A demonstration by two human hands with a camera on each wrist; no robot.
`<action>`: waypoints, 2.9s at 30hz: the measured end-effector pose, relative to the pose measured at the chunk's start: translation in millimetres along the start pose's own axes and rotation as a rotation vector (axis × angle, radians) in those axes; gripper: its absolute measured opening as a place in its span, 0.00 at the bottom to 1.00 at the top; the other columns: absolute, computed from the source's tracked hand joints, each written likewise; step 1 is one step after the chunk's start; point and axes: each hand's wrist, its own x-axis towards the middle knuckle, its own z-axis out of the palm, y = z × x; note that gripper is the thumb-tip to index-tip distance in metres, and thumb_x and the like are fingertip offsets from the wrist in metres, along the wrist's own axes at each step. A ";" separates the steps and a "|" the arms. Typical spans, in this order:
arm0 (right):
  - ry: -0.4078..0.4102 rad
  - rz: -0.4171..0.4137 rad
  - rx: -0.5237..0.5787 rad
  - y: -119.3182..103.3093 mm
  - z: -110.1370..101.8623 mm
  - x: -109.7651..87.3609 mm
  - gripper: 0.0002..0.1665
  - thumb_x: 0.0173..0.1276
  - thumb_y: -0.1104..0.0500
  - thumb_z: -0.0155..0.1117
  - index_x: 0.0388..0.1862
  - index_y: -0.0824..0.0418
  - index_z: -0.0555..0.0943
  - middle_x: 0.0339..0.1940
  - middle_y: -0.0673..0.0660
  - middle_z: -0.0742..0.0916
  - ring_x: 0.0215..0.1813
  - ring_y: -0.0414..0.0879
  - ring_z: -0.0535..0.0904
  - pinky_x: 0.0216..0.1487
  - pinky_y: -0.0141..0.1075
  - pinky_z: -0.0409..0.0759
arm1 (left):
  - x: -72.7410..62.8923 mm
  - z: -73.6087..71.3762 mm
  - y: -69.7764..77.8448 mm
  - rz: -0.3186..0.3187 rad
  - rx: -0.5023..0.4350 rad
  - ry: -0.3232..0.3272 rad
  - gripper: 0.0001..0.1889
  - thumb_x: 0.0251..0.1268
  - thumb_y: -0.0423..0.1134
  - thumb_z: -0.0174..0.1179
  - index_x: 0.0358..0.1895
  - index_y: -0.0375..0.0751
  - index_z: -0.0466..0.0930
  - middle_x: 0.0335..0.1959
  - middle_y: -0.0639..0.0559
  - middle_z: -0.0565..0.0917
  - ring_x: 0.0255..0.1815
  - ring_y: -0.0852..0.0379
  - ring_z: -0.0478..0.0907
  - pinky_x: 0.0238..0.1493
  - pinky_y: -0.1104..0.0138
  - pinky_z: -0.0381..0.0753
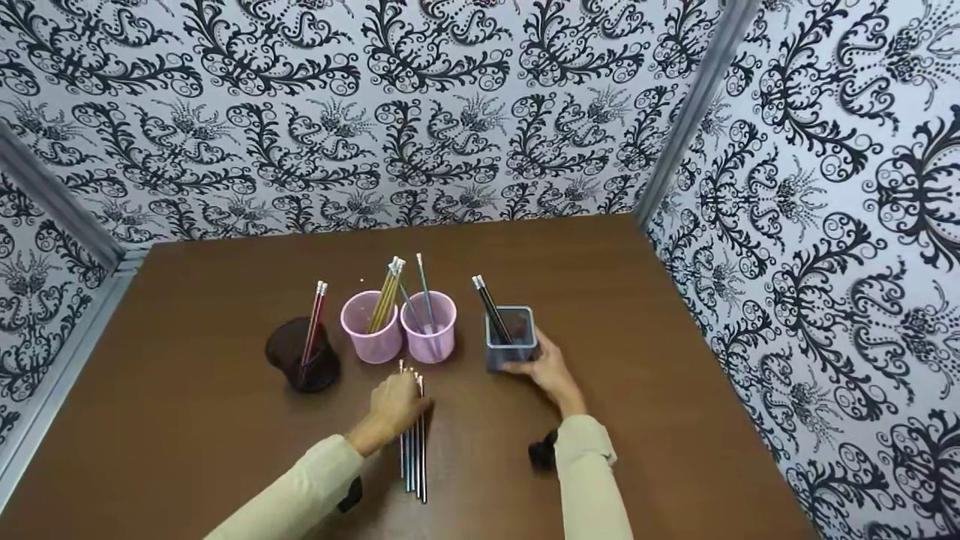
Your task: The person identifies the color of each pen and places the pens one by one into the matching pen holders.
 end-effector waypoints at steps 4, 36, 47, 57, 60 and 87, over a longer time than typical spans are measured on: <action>0.013 -0.004 -0.004 1.2 0.2 0.3 0.51 0.51 0.73 0.77 0.74 0.66 0.66 0.59 0.57 0.85 0.51 0.33 0.82 0.54 0.26 0.79 | -0.2 4.4 -3.7 -0.004 -0.011 0.002 0.08 0.52 0.34 0.69 0.25 0.35 0.80 0.29 0.36 0.88 0.33 0.38 0.86 0.35 0.49 0.84; 0.003 0.012 0.036 0.5 2.8 -2.7 0.51 0.52 0.71 0.77 0.75 0.65 0.65 0.71 0.65 0.76 0.59 0.32 0.78 0.58 0.25 0.77 | 21.8 -30.1 26.5 -0.084 -0.491 0.030 0.18 0.48 0.33 0.66 0.15 0.49 0.65 0.16 0.53 0.74 0.18 0.57 0.73 0.24 0.62 0.81; 0.035 -0.001 0.040 -0.1 2.5 -1.1 0.51 0.49 0.73 0.78 0.73 0.67 0.67 0.61 0.55 0.83 0.55 0.33 0.79 0.56 0.25 0.77 | 40.5 -49.9 41.2 -0.134 -0.495 0.018 0.05 0.48 0.35 0.68 0.23 0.42 0.81 0.22 0.49 0.85 0.27 0.52 0.85 0.33 0.63 0.85; 0.033 -0.008 -0.025 1.0 1.2 -1.5 0.49 0.50 0.71 0.78 0.72 0.66 0.68 0.64 0.59 0.81 0.58 0.34 0.77 0.56 0.24 0.76 | 65.9 -75.4 69.8 -0.111 -0.669 0.173 0.09 0.53 0.36 0.65 0.37 0.38 0.84 0.29 0.48 0.90 0.22 0.59 0.83 0.28 0.68 0.84; 0.039 -0.008 -0.028 1.0 1.2 -0.3 0.48 0.49 0.72 0.78 0.71 0.65 0.70 0.63 0.60 0.82 0.56 0.34 0.78 0.56 0.25 0.75 | 69.7 -81.6 78.4 -0.086 -0.653 0.212 0.08 0.53 0.37 0.65 0.37 0.40 0.84 0.31 0.49 0.91 0.29 0.58 0.87 0.37 0.66 0.84; 0.053 -0.034 -0.030 1.1 4.1 -1.2 0.50 0.48 0.73 0.78 0.72 0.65 0.70 0.61 0.56 0.84 0.56 0.32 0.78 0.58 0.23 0.74 | 95.9 -70.0 106.5 0.000 -0.816 0.386 0.06 0.59 0.31 0.64 0.38 0.36 0.82 0.32 0.45 0.89 0.35 0.52 0.86 0.40 0.68 0.84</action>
